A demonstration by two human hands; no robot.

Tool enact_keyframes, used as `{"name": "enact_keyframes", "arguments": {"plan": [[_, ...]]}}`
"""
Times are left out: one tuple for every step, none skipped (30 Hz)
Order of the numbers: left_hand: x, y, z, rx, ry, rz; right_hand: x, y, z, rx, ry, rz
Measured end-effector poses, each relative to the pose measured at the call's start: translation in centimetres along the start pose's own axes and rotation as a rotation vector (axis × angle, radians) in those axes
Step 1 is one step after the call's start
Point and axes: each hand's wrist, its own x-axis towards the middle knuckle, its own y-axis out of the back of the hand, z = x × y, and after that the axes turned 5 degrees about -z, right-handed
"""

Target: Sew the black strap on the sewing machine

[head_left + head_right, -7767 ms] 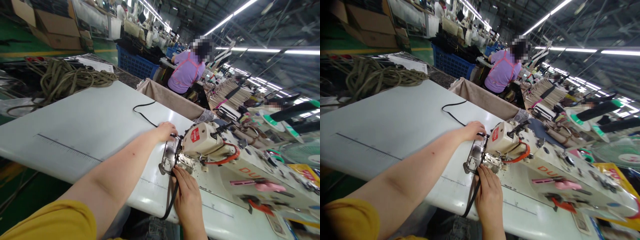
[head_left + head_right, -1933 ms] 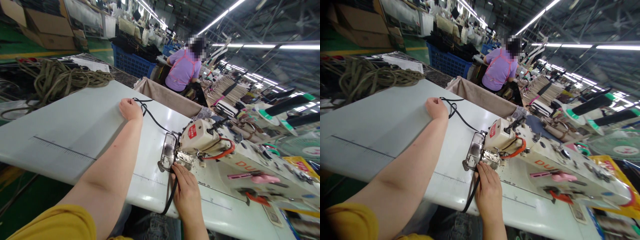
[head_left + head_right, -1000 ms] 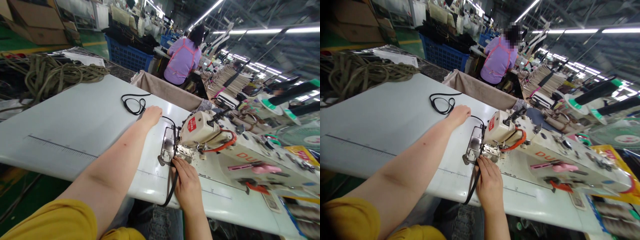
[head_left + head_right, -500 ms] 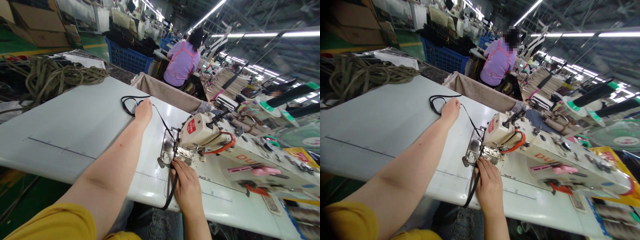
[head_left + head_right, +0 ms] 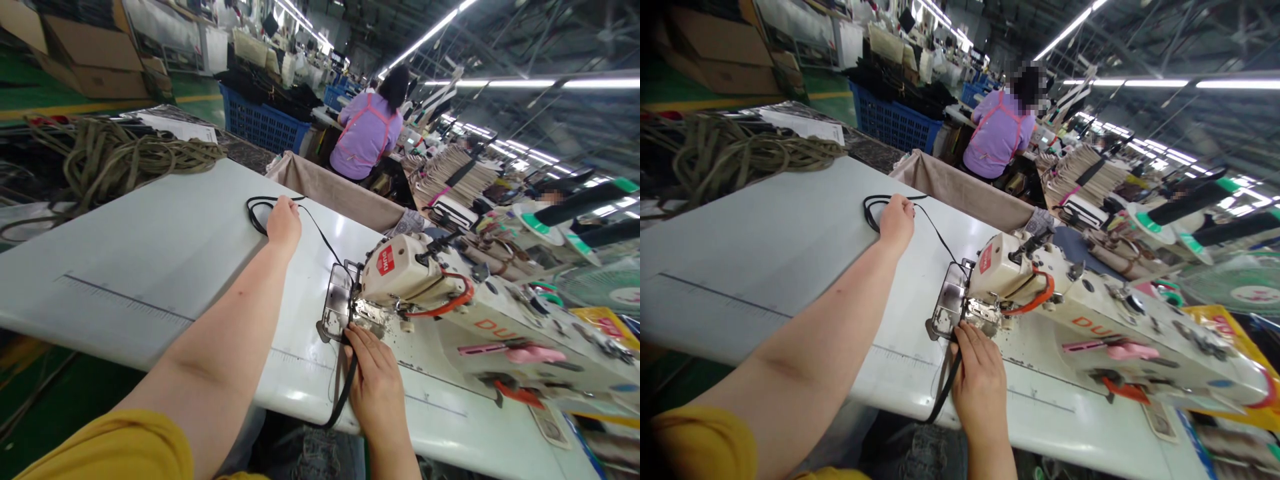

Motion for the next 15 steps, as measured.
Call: {"name": "enact_keyframes", "arguments": {"plan": [[0.0,0.0,0.0,-0.009,0.005,0.01,0.0,0.0,0.0,0.002,-0.001,0.0],[0.0,0.1,-0.1,-0.016,0.008,0.017,0.0,0.0,0.0,0.003,-0.001,0.001],[0.0,0.1,-0.1,-0.02,0.01,0.023,0.0,0.0,0.0,0.003,-0.001,0.001],[0.0,0.2,-0.1,-0.022,0.013,0.025,0.0,0.0,0.0,0.005,0.0,0.001],[0.0,0.2,0.0,-0.025,0.019,0.028,0.0,0.0,0.0,0.006,-0.001,0.0],[0.0,0.2,-0.1,-0.03,0.026,0.031,0.0,0.0,0.0,0.008,-0.001,0.001],[0.0,0.2,-0.1,-0.038,0.036,0.037,0.0,0.0,0.0,0.01,-0.002,0.002],[0.0,0.3,-0.1,-0.051,0.046,0.044,0.0,0.0,0.0,0.012,-0.003,0.004],[0.1,0.3,-0.2,-0.068,0.057,0.05,0.0,0.0,0.0,0.014,-0.006,0.004],[0.2,0.2,-0.3,-0.088,0.066,0.054,0.0,0.0,0.0,0.015,-0.009,0.003],[0.4,0.2,-0.4,-0.111,0.074,0.059,0.0,0.0,0.0,0.016,-0.01,-0.001],[0.6,0.2,-0.6,-0.134,0.083,0.063,0.0,0.0,0.0,0.016,-0.01,-0.005],[0.8,0.2,-0.7,-0.156,0.092,0.068,0.0,0.1,0.0,0.014,-0.01,-0.008],[0.9,0.1,-0.9,-0.175,0.104,0.072,0.0,0.1,0.0,0.012,-0.007,-0.008],[1.1,0.1,-0.9,-0.19,0.119,0.081,0.0,0.1,-0.1,0.009,-0.005,-0.007]]}}
